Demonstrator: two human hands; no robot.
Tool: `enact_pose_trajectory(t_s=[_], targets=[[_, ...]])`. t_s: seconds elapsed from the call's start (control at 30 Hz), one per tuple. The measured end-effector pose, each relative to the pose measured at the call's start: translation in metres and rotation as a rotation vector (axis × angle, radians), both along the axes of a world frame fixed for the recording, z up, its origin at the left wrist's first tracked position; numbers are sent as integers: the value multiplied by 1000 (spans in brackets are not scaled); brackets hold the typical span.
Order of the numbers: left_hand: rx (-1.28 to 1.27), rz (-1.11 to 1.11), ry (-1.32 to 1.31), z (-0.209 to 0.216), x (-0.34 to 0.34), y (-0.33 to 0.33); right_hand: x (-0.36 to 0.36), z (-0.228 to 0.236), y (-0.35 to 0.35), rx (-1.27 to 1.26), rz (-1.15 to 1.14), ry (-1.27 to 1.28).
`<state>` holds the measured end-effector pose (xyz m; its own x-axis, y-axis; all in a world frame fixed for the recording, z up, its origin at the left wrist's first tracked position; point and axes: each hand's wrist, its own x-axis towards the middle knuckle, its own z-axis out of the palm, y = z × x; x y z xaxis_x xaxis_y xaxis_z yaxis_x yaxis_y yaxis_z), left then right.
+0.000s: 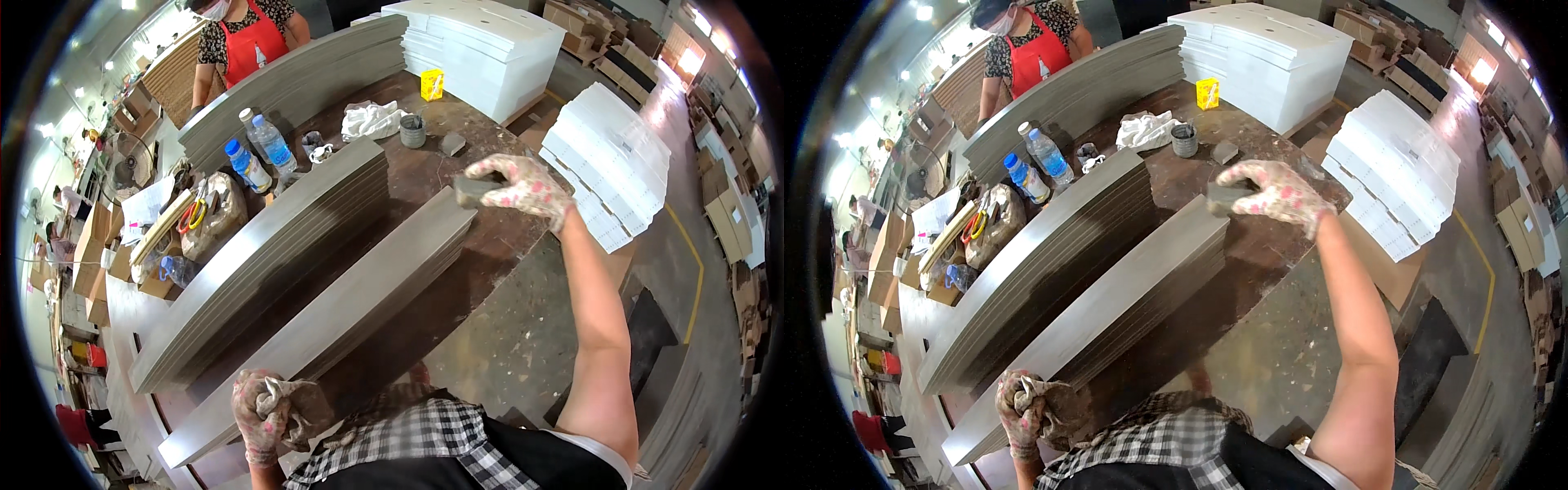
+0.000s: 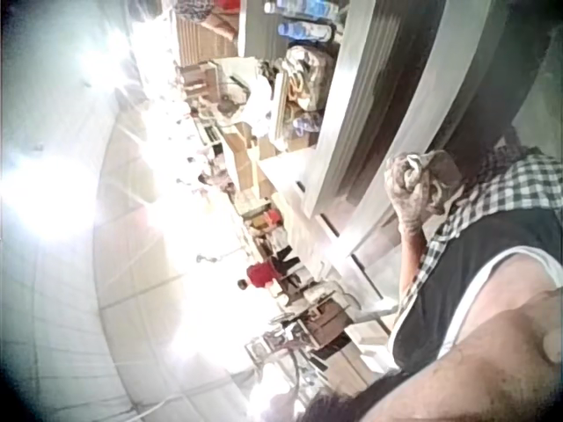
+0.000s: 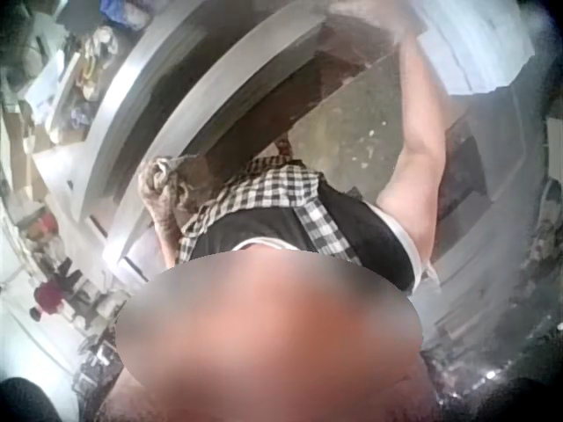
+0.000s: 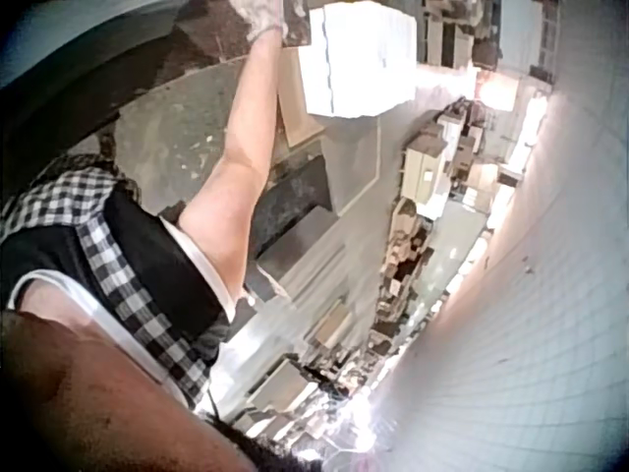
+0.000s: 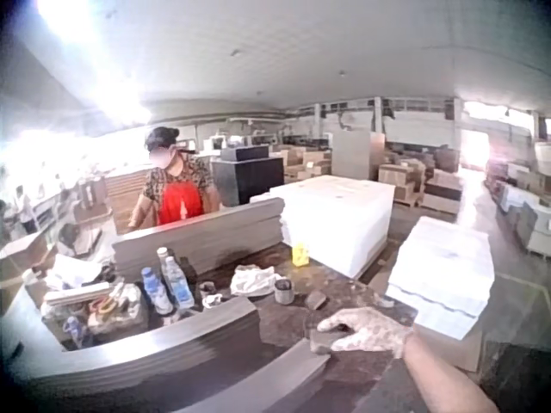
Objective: The person applies a liquid from a container to a sponge and wipes the edges of long wooden boards by hand, alternating between rubbing with the sponge and a cloth.
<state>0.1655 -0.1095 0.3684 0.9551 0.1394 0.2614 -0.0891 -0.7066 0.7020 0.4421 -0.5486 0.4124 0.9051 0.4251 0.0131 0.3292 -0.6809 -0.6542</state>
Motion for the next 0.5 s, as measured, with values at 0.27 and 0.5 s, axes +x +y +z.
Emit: enact_pose_trajectory(t_s=[0.27, 0.5], targets=[[-67, 43, -32, -3, 3, -4, -4, -20, -9, 91, -15, -131], [-35, 27, -2, 0, 3, -6, -9, -22, 1, 214, -119, -99]])
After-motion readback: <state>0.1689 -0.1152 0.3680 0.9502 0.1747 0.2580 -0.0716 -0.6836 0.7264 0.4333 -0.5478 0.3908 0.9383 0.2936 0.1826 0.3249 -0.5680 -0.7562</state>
